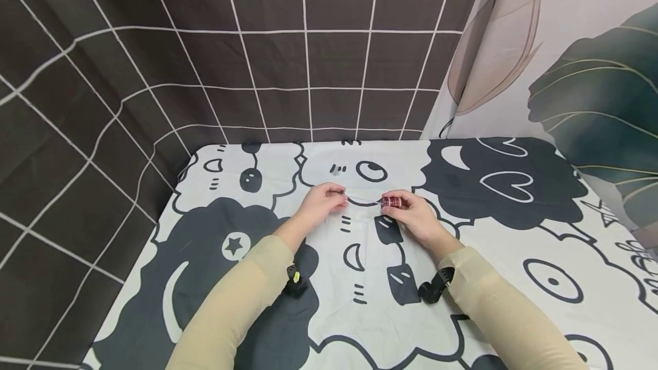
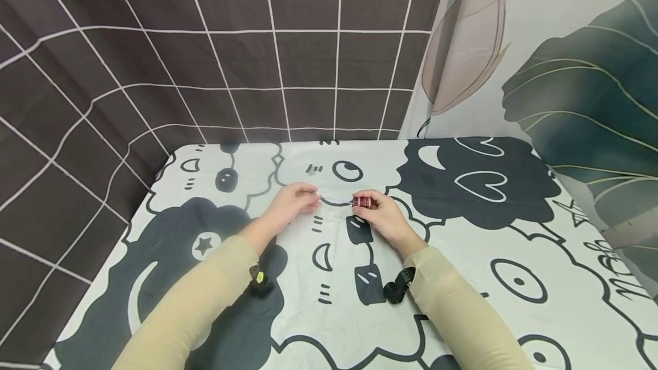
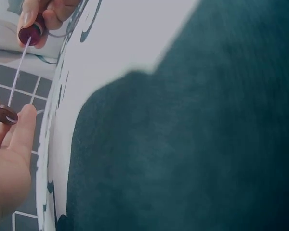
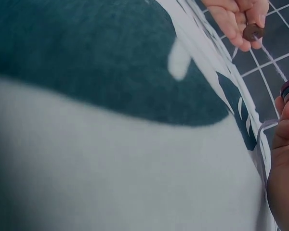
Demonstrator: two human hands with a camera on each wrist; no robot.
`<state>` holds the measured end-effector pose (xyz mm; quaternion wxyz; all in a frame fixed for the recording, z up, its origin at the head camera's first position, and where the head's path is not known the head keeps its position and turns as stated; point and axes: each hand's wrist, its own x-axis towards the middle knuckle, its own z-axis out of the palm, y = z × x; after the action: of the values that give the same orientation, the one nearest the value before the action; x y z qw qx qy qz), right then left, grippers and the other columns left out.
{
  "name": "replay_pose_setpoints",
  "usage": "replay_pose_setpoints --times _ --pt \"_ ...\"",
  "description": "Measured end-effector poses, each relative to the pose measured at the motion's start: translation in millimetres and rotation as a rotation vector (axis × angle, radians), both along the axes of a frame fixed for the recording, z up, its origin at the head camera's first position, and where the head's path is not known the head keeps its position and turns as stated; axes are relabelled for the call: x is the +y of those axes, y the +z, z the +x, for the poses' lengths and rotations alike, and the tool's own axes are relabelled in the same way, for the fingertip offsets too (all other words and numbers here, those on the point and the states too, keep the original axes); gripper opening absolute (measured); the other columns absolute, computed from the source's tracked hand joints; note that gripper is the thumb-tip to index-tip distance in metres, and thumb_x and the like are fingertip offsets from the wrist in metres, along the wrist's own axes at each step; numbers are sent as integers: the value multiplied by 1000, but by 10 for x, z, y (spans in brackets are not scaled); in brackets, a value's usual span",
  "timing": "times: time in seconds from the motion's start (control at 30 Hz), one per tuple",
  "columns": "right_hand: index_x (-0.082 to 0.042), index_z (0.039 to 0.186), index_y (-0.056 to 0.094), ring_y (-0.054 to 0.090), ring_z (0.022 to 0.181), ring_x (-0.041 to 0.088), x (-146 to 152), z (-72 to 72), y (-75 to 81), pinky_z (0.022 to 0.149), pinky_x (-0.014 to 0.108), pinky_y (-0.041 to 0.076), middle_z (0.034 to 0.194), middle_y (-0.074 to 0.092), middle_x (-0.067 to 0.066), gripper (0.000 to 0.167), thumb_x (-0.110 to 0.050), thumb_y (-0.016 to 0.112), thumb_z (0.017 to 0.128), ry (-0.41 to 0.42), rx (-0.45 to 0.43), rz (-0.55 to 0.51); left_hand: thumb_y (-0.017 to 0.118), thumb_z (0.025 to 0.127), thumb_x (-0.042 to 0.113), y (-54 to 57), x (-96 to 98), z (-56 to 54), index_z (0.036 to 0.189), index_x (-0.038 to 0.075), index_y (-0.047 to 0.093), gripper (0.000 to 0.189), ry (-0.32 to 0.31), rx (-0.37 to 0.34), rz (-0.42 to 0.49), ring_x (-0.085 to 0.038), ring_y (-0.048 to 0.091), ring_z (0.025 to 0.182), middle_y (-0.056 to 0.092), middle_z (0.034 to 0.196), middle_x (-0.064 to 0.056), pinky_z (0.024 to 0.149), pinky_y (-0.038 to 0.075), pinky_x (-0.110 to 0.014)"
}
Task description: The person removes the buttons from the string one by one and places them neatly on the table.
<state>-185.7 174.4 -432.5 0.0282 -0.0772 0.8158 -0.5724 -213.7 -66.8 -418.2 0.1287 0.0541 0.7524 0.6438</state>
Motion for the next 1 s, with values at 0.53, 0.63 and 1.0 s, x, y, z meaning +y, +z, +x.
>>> replay_pose_setpoints --times 0.53,0.63,1.0 --pt "-5 116 62 52 91 20 20 -40 -8 76 21 43 106 59 13 39 -17 74 81 -9 -1 3 59 89 10 -9 -152 -24 120 -1 57 33 12 9 -95 -18 66 88 64 100 -12 78 52 -25" --pt "-5 116 62 53 91 20 24 -36 -12 77 21 43 106 59 13 40 -19 74 81 -11 1 15 59 89 9 -13 -170 -26 120 -2 57 33 14 1 -96 -19 66 88 65 100 -12 78 52 -25" --pt "-2 118 60 51 92 19 12 38 113 75 21 43 110 58 15 38 -12 71 83 -3 -23 16 59 89 9 -30 -249 -37 120 -4 57 34 36 6 -85 -19 66 87 65 101 -14 78 52 -26"
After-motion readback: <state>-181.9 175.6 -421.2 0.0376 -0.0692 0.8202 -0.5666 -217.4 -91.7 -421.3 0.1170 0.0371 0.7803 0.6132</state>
